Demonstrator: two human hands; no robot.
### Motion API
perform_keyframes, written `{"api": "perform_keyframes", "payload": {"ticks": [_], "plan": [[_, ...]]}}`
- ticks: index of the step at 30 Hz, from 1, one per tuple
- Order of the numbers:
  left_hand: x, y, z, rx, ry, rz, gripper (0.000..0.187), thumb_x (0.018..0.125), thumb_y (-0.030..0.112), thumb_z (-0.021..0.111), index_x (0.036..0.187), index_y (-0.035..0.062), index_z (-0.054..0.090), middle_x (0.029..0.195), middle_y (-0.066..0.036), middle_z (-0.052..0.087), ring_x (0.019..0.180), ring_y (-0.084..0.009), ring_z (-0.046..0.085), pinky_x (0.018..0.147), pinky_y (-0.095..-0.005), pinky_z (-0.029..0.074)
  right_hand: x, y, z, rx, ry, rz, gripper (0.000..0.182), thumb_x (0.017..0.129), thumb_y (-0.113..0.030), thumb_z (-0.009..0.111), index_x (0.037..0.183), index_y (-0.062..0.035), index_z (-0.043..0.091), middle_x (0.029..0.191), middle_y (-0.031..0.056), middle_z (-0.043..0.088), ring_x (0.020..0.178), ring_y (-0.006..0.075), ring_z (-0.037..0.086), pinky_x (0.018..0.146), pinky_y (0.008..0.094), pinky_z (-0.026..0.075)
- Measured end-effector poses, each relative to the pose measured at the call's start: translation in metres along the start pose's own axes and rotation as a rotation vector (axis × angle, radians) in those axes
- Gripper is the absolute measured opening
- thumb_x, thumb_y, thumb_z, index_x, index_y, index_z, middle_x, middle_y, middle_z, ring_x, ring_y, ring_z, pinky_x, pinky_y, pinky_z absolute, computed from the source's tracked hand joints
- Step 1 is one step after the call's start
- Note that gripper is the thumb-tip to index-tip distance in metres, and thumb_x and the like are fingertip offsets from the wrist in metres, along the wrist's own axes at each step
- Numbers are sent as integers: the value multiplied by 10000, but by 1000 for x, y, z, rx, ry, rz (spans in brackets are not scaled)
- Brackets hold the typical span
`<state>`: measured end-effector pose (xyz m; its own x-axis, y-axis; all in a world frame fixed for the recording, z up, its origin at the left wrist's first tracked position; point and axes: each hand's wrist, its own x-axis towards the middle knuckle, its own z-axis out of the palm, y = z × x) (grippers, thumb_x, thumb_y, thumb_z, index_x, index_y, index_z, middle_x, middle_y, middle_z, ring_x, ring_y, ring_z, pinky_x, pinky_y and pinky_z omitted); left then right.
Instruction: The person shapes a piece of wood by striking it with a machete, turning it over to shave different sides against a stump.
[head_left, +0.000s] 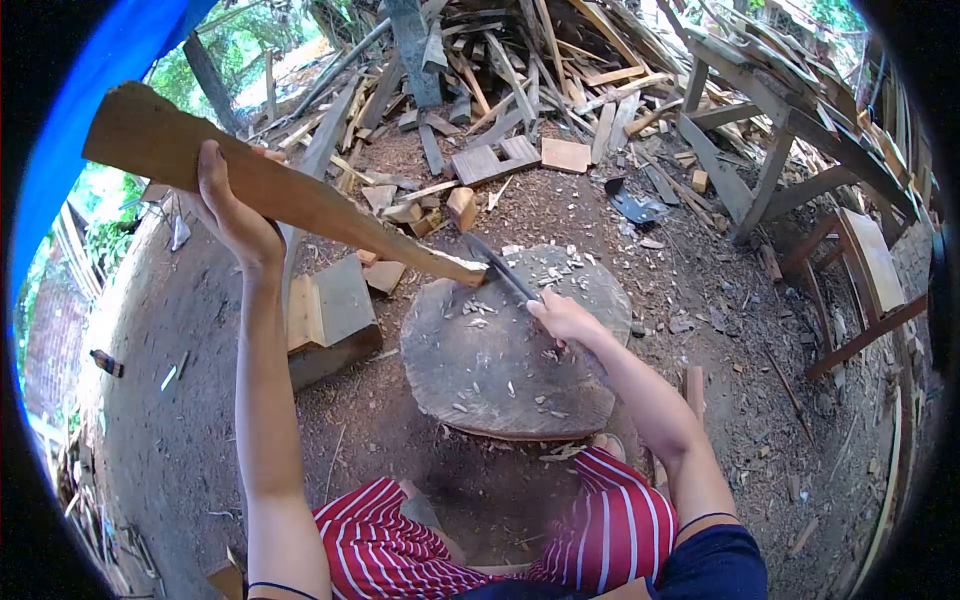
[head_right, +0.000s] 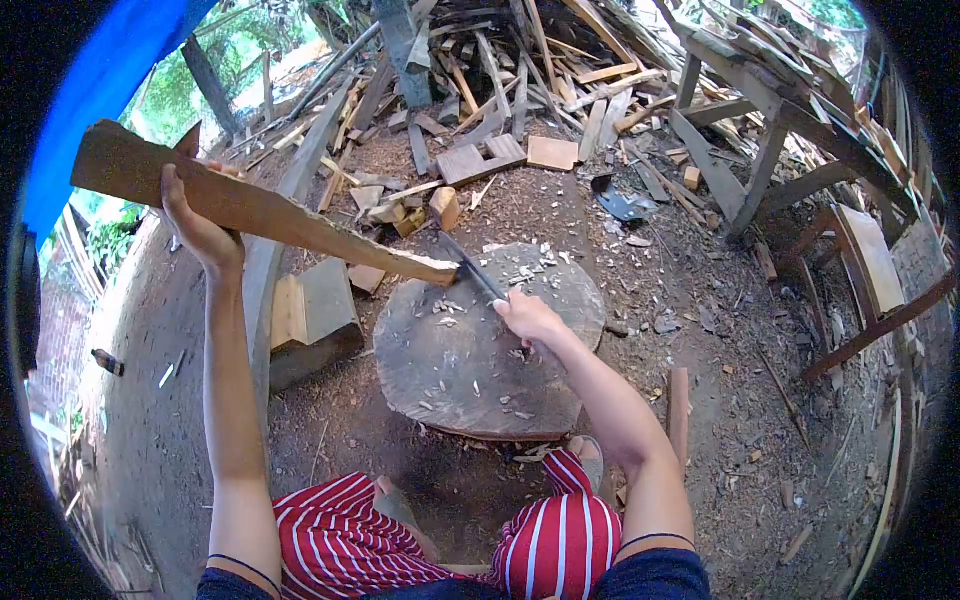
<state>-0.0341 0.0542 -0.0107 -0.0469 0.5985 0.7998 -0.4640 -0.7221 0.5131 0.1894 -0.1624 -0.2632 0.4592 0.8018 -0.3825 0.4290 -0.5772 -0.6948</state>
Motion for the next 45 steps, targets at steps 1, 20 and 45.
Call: {"api": "perform_keyframes", "payload": {"ticks": [1, 20, 45], "plan": [[0, 0, 2, -11, -16, -5, 406, 911, 420, 513, 1004, 26, 491, 766, -105, 590, 643, -216, 628, 583, -346, 522, 5, 6, -2, -7, -3, 4, 386, 961, -382, 434, 1044, -6, 456, 665, 152, 584, 433, 243, 570, 470, 408, 488], [-13, 12, 10, -282, -285, -253, 554, 897, 496, 540, 1220, 61, 424, 939, -99, 536, 773, -233, 596, 776, -418, 523, -69, 34, -21, -750, 550, -165, 286, 841, -285, 605, 1023, -65, 621, 1064, 127, 542, 1033, 303, 535, 764, 436, 518], [-52, -18, 1, -860, 422, -866, 1124, 670, 926, 70, 1162, -7, 457, 920, -196, 582, 814, -353, 581, 818, -476, 501, -125, -198, -58, 1694, 180, -141, 578, 966, -473, 434, 1375, -82, 317, 1253, 145, 431, 1102, 264, 511, 907, 441, 511]]}}
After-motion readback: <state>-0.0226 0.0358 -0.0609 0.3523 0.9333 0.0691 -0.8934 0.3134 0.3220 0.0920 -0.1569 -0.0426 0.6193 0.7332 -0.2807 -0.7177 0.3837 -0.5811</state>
